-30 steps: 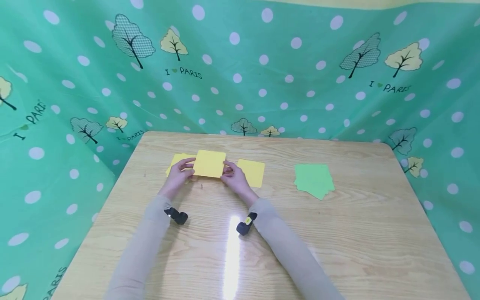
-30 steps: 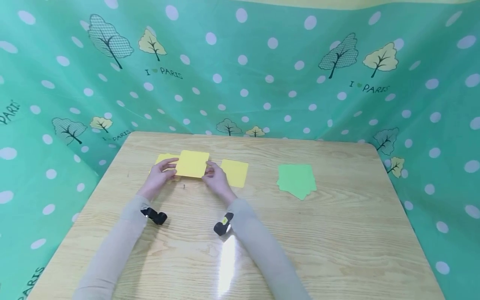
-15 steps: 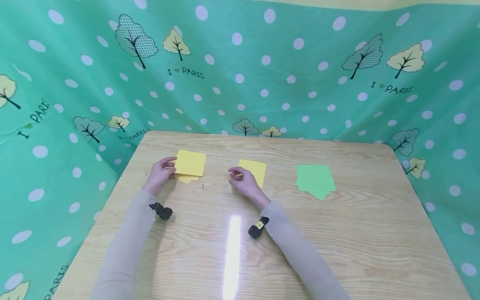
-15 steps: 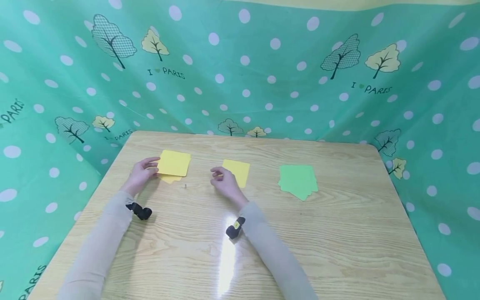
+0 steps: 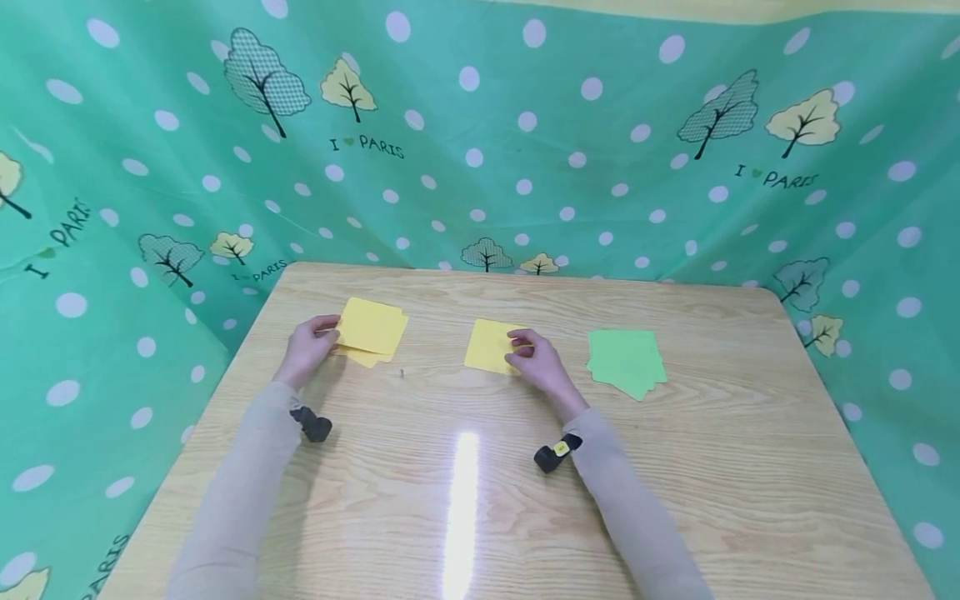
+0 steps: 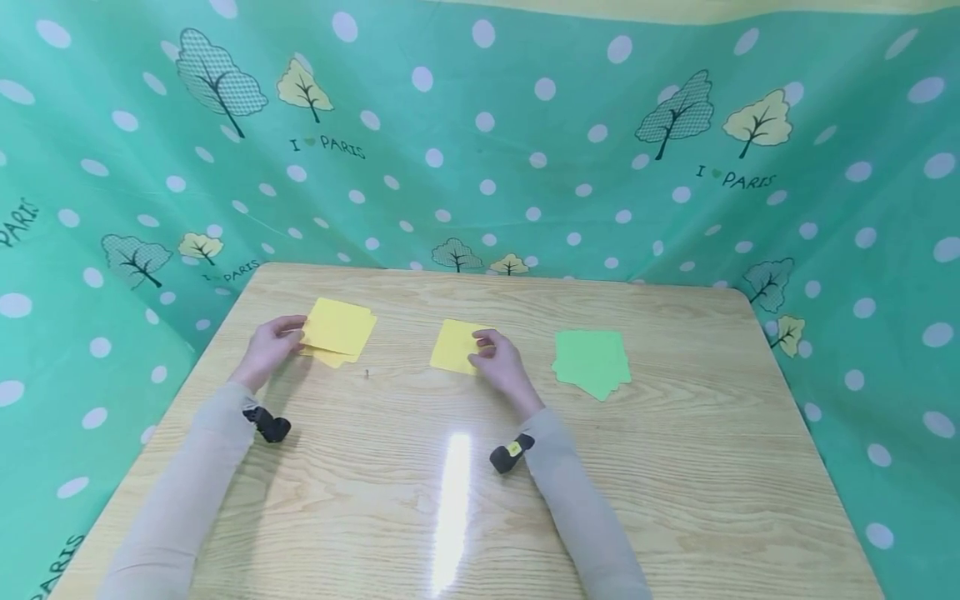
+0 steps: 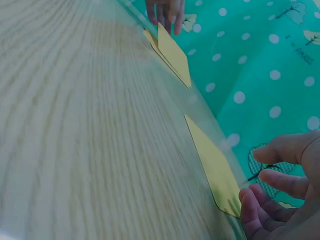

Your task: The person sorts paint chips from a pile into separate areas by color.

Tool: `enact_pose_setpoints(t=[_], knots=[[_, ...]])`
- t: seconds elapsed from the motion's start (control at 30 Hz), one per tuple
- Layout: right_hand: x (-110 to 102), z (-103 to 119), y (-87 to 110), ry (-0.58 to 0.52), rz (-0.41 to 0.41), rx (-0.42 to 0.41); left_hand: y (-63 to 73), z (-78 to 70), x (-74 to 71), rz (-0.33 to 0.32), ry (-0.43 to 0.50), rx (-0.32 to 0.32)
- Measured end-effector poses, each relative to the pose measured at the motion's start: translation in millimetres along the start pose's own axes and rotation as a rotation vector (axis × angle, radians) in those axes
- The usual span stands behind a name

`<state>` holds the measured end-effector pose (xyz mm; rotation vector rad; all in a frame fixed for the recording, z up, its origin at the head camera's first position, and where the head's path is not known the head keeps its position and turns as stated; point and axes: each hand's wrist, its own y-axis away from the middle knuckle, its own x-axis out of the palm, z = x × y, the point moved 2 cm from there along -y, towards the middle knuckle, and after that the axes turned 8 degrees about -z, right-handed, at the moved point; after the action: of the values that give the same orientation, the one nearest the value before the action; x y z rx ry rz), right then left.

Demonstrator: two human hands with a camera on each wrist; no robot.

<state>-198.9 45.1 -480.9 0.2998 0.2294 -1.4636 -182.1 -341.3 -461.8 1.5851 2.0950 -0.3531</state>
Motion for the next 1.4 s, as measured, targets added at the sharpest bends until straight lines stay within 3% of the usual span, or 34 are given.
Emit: enact_pose_setpoints(t=[0.23,0.33,0.53,0.7,1.1,1.27,1.4], knots=[[-14.7,-3.7,0.5,0.023,-0.002,0.064,1.9,-10.3,-5.8,-0.033,-0.055,0.048],[-17.7,-4.1,0.8,0.008,0.013,0.081,1.3,-15.0,-1.2,-0.013,-0.053,0.064],[-21.2,-5.7,0.4,-0.057,0.041,0.078,3.3,-27.7,26.8,0.055,-0.078,0.152],[-23.0,-6.1,0.9,-0.072,0.048,0.07,5.2,-36.8,58.1,0.125,0.022,0.186],[-24.6,-5.8,4.7,-0.116,0.055,0.112,17.6,-59.8,139.0,0.346,0.307,0.057],[-23.4,-5.6,6.5,-0.157,0.06,0.117,23.3,-66.0,159.2,0.382,0.38,-0.032],[-21.9,-6.2,7.2,-0.21,0.058,0.139,27.3,-72.0,165.9,0.397,0.397,-0.035]])
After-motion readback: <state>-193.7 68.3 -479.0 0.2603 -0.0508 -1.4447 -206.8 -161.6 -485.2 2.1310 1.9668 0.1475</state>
